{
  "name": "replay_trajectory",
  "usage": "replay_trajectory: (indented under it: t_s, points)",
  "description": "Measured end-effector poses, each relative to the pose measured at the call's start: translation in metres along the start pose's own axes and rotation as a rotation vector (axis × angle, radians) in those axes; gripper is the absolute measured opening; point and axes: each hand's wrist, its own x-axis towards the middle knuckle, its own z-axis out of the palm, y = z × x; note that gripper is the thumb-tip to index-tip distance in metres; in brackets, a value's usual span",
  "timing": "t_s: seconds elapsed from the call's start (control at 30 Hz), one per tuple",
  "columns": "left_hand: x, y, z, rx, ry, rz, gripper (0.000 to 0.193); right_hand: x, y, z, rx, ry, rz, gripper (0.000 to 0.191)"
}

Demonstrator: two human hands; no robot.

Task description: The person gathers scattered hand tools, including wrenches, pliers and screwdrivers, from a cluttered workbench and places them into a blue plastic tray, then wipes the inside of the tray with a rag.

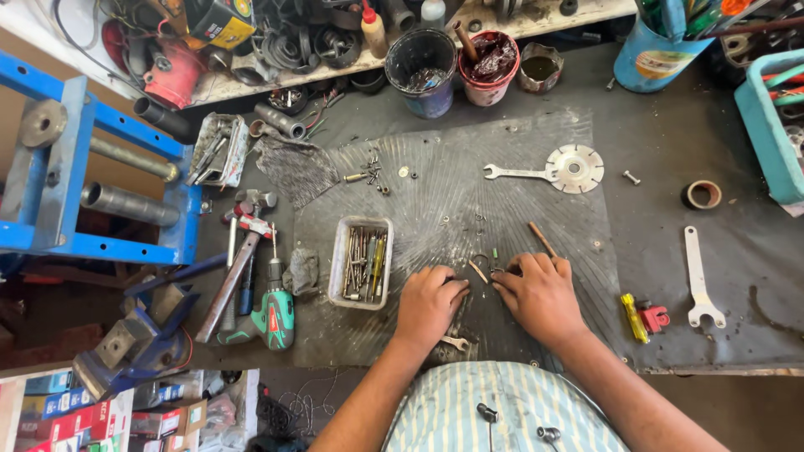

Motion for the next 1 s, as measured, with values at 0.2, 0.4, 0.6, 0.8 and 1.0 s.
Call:
replay_trajectory:
  t_s: [0.2,0.4,0.6,0.8,1.0]
  points:
    - [0.005,0.004,-0.006,0.071,-0.052,-0.005,0.013,0.019,0.008,0.005,-0.013,-0.011,0.002,0.019]
    - [0.010,0.006,-0.015,0.033,-0.065,-0.029,0.020,0.041,-0.001,-0.003,-0.053,-0.166,0.007,0.018]
    - [0.008,-0.008,-0.001,0.038,-0.101,0.018,0.011,0.048,0.000,0.003,-0.131,-0.234,-0.029,0.017]
    - [0.010,-0.020,-0.006,0.059,-0.157,0.165,0.013,0.045,-0.006,0.006,-0.149,-0.153,-0.100,0.015]
    - [0.011,-0.026,0.000,-0.099,-0.075,0.058,0.015,0.044,-0.004,0.010,-0.147,-0.144,-0.059,0.014]
